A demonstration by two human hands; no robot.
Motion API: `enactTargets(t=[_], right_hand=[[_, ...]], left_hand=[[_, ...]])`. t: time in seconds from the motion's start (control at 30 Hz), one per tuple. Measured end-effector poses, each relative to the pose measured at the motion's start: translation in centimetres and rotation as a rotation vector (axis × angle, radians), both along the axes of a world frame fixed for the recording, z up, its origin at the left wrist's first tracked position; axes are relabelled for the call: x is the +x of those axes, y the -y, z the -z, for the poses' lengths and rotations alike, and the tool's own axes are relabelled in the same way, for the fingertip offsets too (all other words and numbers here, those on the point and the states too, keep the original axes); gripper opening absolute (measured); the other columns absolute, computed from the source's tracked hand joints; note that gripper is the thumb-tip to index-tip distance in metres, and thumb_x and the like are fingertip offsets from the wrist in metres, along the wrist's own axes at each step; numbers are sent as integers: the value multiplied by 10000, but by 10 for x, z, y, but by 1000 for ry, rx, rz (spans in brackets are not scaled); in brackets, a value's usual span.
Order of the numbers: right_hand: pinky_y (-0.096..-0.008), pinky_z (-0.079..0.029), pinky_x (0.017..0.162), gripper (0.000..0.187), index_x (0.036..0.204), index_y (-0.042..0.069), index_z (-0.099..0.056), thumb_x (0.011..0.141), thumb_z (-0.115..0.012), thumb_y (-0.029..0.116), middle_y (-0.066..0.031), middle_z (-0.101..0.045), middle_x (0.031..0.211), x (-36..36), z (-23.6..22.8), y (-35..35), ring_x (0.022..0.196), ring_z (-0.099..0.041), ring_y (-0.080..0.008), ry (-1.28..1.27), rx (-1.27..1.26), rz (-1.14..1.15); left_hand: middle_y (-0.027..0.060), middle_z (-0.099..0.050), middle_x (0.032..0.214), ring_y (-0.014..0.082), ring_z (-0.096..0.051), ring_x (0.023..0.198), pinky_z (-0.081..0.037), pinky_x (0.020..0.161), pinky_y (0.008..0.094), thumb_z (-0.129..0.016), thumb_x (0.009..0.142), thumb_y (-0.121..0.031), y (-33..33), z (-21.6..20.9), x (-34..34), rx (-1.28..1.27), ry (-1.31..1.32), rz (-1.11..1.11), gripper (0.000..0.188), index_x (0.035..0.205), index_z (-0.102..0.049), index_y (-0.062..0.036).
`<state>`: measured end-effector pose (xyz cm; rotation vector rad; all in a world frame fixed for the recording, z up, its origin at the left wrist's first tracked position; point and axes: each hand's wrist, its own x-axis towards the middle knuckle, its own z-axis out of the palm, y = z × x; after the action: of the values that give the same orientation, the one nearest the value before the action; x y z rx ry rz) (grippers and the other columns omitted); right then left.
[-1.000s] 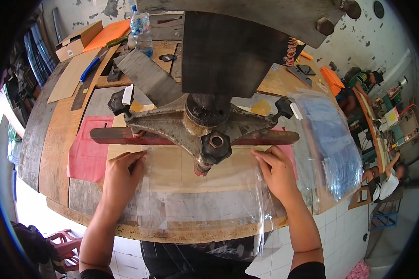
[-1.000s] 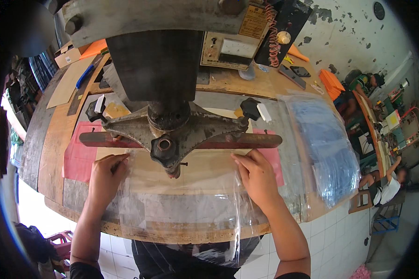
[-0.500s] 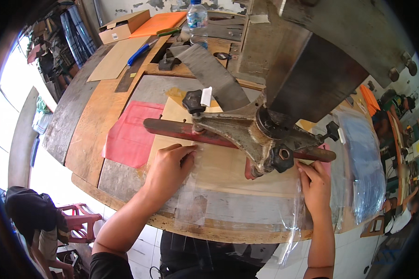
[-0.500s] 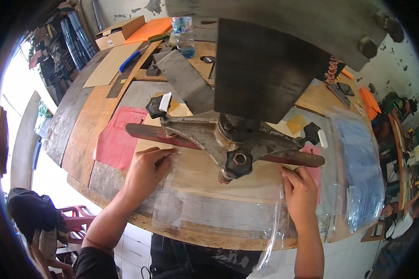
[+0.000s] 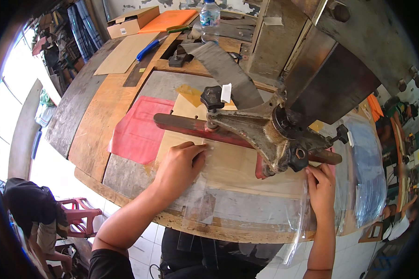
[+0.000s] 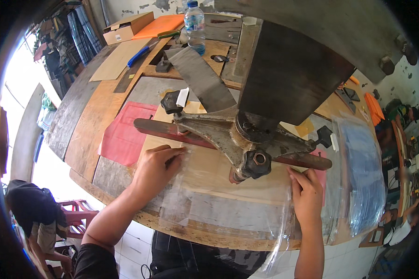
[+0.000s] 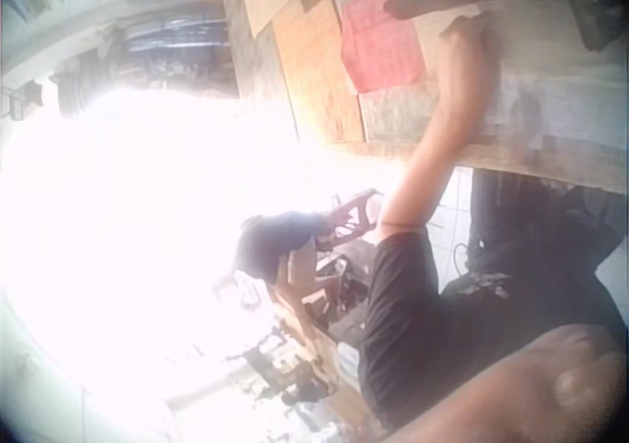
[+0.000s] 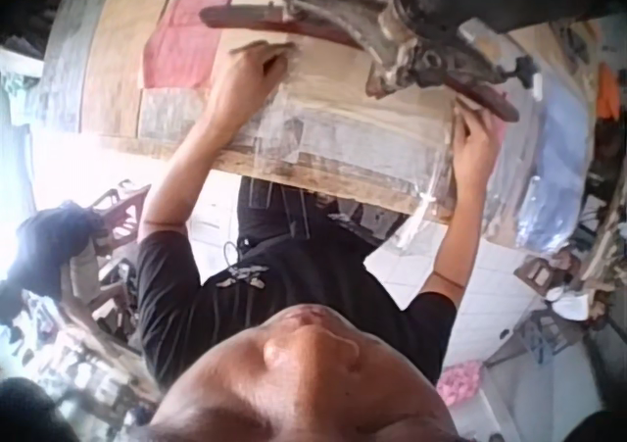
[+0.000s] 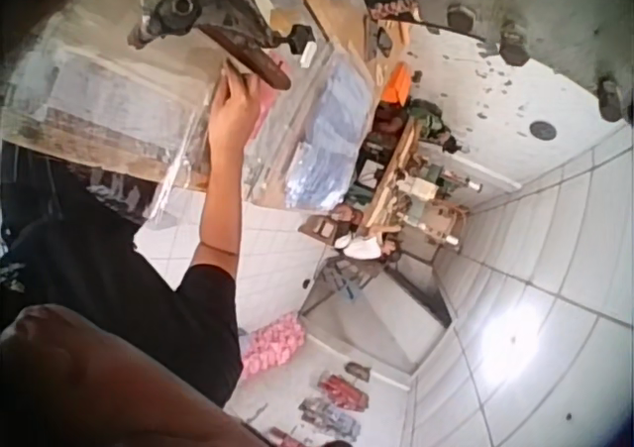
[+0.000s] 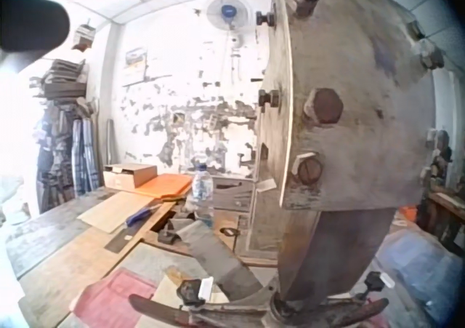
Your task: The person picks up a plastic sheet by hand, unfolds and separates its layers, and aligns it on the worktable under the press machine.
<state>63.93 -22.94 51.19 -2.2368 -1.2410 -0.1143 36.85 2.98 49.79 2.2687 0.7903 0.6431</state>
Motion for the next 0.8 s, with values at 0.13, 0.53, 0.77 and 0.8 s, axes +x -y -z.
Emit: enactTargets(t=[0.13,0.53,0.77,0.8], right_hand=[[-398,-554,780,238,1174,35,-789,960,-692,3,-154,-692,1040,0,-4,1,889,-719,-320,-4,-100,47],[-384,-515,748,229,1136,40,-801,934,-707,-14,-122,-632,913,6,4,5,821,-638,-278,61,-29,13],[-416,-546,735,227,1126,88,-812,925,-721,32,-115,-653,911,2,0,13,810,-696,-305,106,-34,5],[-414,-550,737,228,1129,77,-807,926,-715,28,-119,-664,929,3,-1,16,808,-698,-308,130,-36,-27]], left_hand=[[195,-716,914,326,-702,733,-559,716,396,-713,931,-59,1,1,-1,23,18,2,251,1165,-769,11],[215,-714,933,375,-707,782,-560,736,428,-706,944,-81,3,3,1,53,41,14,244,1163,-768,7],[205,-742,917,394,-718,814,-571,757,472,-687,949,-134,13,1,-7,158,-60,-13,255,1167,-783,-44],[193,-747,906,392,-721,810,-573,748,467,-691,947,-143,13,2,-10,204,-71,3,265,1179,-782,-52]])
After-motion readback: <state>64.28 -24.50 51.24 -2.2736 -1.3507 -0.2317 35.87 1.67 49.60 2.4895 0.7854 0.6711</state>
